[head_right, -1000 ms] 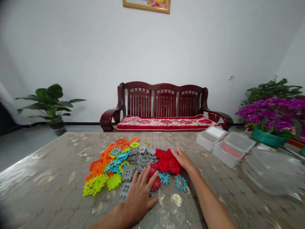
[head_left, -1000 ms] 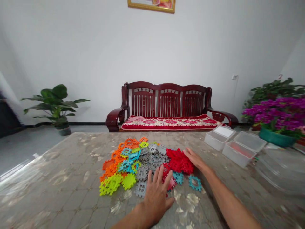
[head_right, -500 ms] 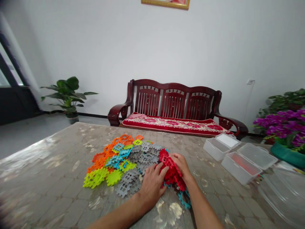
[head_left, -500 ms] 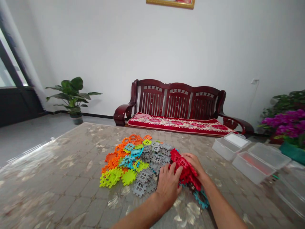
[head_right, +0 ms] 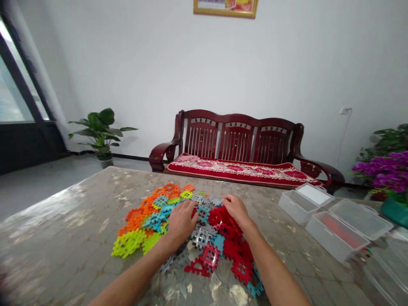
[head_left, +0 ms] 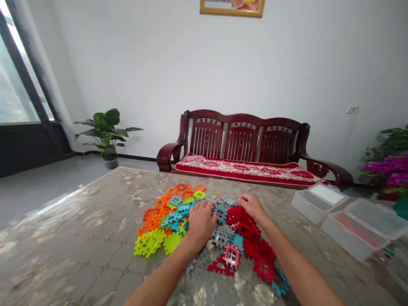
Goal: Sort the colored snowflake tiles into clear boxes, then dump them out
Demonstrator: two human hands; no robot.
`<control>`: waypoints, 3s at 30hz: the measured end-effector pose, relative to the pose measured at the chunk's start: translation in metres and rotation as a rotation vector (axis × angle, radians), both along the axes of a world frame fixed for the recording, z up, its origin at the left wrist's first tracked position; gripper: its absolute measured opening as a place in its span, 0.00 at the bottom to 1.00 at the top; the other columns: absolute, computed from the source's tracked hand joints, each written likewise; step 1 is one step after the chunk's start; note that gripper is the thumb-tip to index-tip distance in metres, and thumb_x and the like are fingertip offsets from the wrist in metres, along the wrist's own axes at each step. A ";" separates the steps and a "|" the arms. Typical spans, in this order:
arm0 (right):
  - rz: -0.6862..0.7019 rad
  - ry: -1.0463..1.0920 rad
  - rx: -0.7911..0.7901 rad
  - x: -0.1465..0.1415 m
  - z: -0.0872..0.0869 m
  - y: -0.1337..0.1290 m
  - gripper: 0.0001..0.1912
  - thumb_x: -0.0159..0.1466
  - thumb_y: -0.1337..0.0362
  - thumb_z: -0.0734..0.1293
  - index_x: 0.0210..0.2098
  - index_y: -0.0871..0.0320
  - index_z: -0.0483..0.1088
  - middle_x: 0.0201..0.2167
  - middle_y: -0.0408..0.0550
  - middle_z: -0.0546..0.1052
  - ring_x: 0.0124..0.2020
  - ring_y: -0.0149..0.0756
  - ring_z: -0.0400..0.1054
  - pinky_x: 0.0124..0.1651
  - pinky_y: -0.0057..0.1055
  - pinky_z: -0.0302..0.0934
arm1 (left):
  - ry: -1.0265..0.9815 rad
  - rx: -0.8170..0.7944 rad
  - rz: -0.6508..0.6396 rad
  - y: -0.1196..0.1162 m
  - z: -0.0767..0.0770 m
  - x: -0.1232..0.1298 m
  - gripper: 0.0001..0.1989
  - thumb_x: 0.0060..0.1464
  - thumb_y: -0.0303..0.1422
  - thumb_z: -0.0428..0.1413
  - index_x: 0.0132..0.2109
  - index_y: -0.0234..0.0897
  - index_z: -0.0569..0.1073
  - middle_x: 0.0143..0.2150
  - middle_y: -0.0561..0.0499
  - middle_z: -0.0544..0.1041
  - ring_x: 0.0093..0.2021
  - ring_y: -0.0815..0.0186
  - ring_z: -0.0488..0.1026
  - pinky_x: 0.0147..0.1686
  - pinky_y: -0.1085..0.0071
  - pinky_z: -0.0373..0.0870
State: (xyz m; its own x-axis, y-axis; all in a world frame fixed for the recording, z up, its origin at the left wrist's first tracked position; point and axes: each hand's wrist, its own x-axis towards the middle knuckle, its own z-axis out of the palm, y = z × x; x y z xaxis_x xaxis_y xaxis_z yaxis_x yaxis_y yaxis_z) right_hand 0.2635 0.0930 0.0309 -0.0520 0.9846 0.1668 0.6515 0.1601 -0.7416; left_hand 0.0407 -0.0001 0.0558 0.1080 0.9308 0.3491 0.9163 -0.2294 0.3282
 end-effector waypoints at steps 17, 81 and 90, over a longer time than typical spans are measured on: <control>0.336 -0.286 -0.138 -0.092 -0.008 0.077 0.22 0.62 0.45 0.64 0.41 0.54 0.78 0.46 0.50 0.80 0.51 0.47 0.70 0.55 0.38 0.59 | 0.043 -0.183 0.032 -0.021 -0.043 -0.024 0.50 0.42 0.35 0.61 0.72 0.39 0.51 0.70 0.37 0.60 0.66 0.46 0.62 0.63 0.54 0.59; 0.113 -0.226 -0.089 -0.023 -0.034 0.027 0.39 0.65 0.41 0.57 0.67 0.58 0.59 0.70 0.56 0.57 0.72 0.50 0.46 0.71 0.48 0.40 | 0.289 -0.108 -0.144 0.119 0.014 -0.045 0.24 0.66 0.47 0.46 0.63 0.44 0.68 0.70 0.44 0.63 0.72 0.45 0.51 0.66 0.40 0.48; 0.232 -0.489 -0.104 -0.063 -0.018 0.006 0.33 0.68 0.47 0.55 0.68 0.55 0.58 0.71 0.55 0.55 0.70 0.49 0.50 0.70 0.45 0.44 | 0.347 -0.312 -0.178 0.177 -0.029 -0.061 0.28 0.63 0.53 0.45 0.64 0.46 0.67 0.70 0.42 0.62 0.71 0.40 0.52 0.62 0.34 0.51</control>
State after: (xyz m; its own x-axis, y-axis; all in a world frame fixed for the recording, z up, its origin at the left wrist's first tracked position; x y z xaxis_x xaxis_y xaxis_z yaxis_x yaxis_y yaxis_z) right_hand 0.2009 0.0986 0.0128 -0.3168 0.9480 -0.0293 0.8803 0.2824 -0.3812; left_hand -0.0207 0.1767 0.0267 0.3353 0.9417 -0.0283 0.9392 -0.3318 0.0885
